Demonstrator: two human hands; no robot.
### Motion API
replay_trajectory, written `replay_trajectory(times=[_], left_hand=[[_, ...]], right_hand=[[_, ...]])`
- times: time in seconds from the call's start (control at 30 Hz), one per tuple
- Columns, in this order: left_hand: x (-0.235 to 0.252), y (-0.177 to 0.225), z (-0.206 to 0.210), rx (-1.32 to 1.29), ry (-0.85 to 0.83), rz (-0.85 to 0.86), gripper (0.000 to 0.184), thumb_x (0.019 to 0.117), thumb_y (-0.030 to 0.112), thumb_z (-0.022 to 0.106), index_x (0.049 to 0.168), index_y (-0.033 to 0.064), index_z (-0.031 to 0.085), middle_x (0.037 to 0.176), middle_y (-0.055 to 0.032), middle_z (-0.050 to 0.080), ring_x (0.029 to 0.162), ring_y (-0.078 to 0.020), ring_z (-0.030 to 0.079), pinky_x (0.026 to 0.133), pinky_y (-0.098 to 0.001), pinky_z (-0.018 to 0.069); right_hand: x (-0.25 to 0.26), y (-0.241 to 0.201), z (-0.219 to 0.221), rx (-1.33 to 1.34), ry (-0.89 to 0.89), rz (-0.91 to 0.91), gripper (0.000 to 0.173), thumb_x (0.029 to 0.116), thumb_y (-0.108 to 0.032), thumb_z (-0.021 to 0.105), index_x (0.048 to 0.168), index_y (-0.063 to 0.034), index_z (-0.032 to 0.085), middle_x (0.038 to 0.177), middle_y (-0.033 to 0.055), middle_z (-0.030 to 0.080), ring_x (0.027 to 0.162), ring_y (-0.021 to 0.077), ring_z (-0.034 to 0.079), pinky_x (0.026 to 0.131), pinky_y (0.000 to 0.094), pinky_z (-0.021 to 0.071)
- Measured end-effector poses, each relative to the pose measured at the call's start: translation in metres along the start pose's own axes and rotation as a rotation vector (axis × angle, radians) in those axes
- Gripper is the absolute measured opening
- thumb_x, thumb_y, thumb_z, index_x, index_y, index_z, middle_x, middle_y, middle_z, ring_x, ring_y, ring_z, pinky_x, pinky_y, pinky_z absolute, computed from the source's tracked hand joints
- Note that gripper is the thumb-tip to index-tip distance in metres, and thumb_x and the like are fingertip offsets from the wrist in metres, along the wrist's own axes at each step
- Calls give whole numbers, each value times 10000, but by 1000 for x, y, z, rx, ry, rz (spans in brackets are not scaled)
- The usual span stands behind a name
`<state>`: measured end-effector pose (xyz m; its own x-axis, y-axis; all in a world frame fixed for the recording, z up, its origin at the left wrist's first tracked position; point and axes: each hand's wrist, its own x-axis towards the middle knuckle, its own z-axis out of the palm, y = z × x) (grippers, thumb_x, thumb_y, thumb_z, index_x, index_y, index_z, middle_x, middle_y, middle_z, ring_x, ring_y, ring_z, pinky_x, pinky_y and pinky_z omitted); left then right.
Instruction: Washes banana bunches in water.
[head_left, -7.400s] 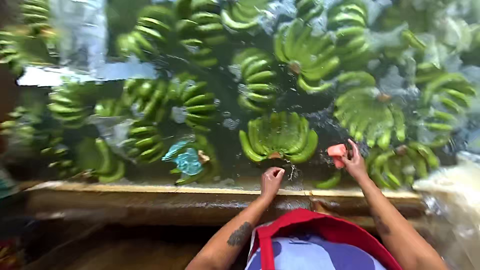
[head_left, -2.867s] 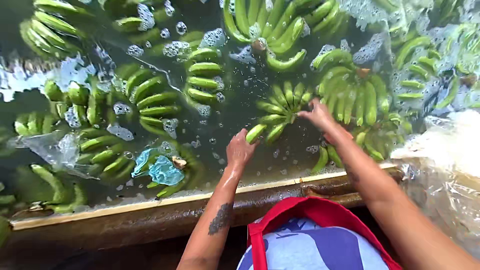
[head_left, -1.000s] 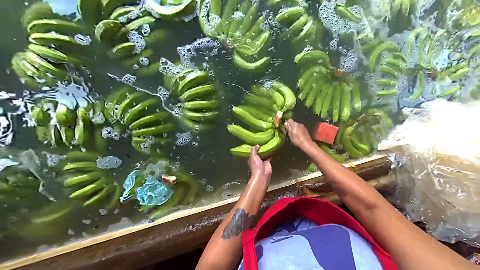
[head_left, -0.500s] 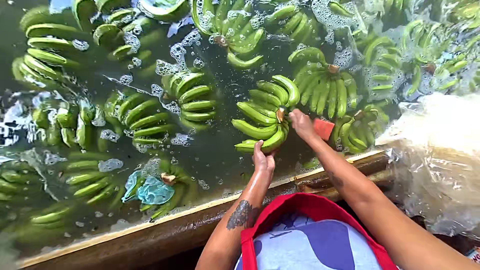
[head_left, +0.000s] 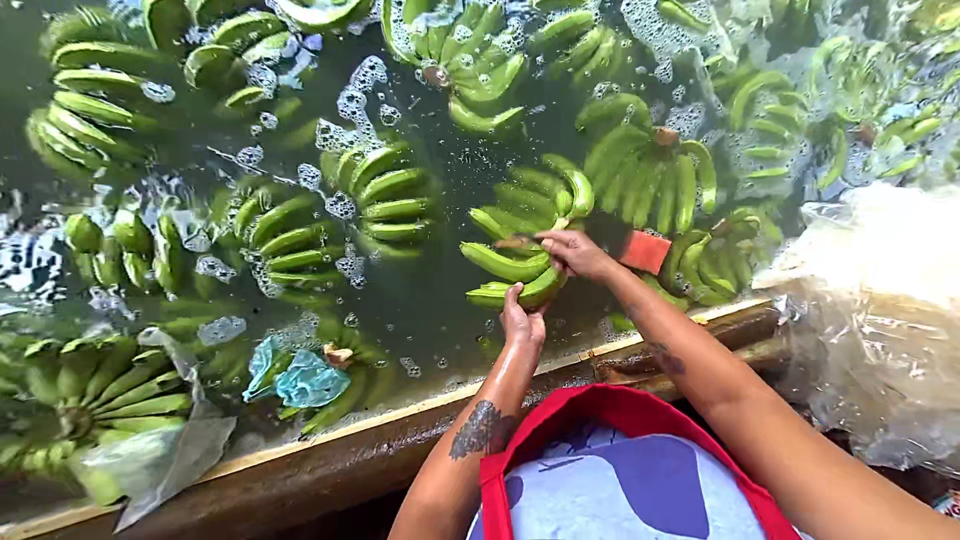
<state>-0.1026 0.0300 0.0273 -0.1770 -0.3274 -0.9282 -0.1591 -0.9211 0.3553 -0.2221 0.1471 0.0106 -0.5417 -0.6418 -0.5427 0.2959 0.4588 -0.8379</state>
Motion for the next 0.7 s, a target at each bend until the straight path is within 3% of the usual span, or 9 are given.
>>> replay_trajectory(times=[0.1,0.17,0.27,0.37,0.43,0.47,0.53,0.63,0.7], left_hand=[[1,7,-2,-11,-2,-15,433,1037,151,506,1439,11,423,1353,-244,553,1175,-375,612,921,-550,560],[0,11,-1,-14,4,-23,431,1039,147,500,1440,11,419,1375,-240,538,1200,-371,597,942,-551,552],[-2,3,5,-16,36,-13,438,1032,131,514,1441,9,416,1364,-243,542,1189,-367,603,940,-542,556],[2,-16,3,6,71,61,466,1023,88,530,1463,9,399,1315,-255,569,1125,-361,633,892,-533,574],[7,-24,-13,46,33,109,432,1031,85,520,1437,-13,410,1262,-245,589,1066,-333,649,857,-502,584],[10,-24,-21,68,6,114,422,1032,82,517,1428,-17,411,1245,-239,597,1050,-323,655,850,-493,586],[17,-17,-37,136,-29,90,417,1028,70,523,1419,-19,410,1212,-241,612,1017,-325,669,822,-496,599],[33,18,-49,332,-126,2,491,1002,77,543,1456,7,370,1184,-249,636,983,-353,693,778,-521,617],[46,49,-51,458,-183,-19,547,1027,145,551,1514,60,317,1226,-246,632,1005,-359,697,789,-529,621]], right_hand=[[3,3,-19,-547,310,139,389,1107,-341,432,1347,-86,602,962,232,710,842,427,701,717,615,557],[9,9,-24,-801,352,156,383,1101,-325,448,1227,-16,637,1014,258,715,944,472,708,764,663,542],[14,26,-13,-888,371,166,398,1110,-317,401,1195,-7,636,1012,238,718,942,449,720,747,629,557],[5,45,3,-526,253,289,418,1125,-327,355,1250,-9,596,922,230,692,819,397,700,716,575,568],[-25,53,-2,-39,7,291,342,1114,-299,348,1067,-55,582,669,41,500,496,145,457,459,305,410],[-44,54,-11,224,-144,302,323,1090,-302,341,976,-99,566,610,-38,465,436,58,392,409,222,350],[-71,60,-29,533,-307,282,345,1072,-331,325,916,-152,575,631,-81,518,451,2,423,418,167,362],[-65,42,-51,176,-112,175,263,1060,-295,452,945,-98,584,683,-46,556,565,44,520,547,221,467],[-44,26,-48,-376,39,38,386,921,-375,753,1002,-5,679,843,88,646,774,206,619,727,441,532]])
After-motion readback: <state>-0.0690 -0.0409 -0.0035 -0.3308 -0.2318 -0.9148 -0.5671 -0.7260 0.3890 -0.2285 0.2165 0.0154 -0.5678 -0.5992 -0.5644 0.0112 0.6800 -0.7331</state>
